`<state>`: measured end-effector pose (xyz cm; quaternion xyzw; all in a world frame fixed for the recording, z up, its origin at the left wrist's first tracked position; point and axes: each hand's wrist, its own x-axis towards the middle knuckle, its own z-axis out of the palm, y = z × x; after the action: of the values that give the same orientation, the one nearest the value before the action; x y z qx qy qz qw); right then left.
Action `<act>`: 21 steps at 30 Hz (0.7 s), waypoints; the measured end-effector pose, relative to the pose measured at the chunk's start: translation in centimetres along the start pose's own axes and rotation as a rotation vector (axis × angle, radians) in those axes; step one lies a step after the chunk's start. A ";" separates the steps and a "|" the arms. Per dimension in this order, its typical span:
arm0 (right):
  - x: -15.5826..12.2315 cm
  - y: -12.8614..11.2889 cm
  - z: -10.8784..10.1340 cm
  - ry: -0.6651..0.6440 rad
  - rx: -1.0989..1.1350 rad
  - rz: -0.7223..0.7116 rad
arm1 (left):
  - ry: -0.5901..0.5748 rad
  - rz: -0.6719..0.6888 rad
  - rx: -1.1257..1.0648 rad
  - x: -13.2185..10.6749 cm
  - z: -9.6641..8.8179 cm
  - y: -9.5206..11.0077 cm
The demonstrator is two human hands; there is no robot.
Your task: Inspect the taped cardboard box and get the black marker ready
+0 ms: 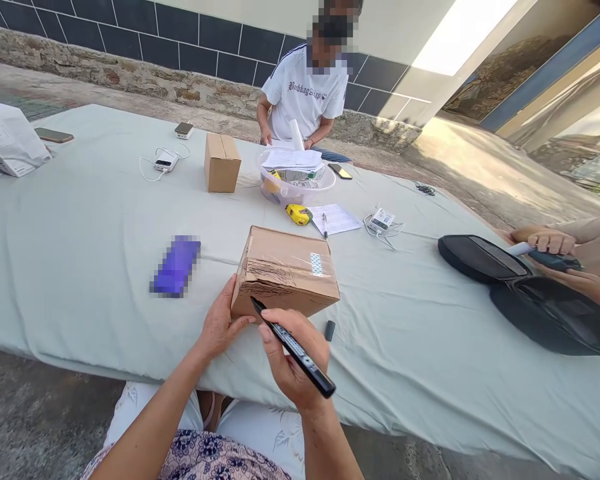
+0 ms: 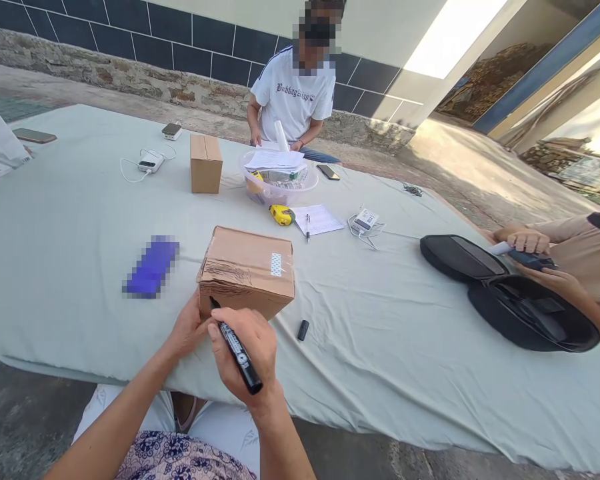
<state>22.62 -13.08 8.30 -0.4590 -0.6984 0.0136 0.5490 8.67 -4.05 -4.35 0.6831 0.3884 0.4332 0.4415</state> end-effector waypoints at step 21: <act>-7.4 18.0 -9.1 0.086 -0.585 0.763 | 0.522 -0.207 0.518 -0.5 -8.6 2.5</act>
<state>40.80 -11.92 -3.12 -0.8178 -0.4313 -0.0017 0.3811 0.86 -3.02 -0.08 0.5958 0.6515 0.4330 0.1818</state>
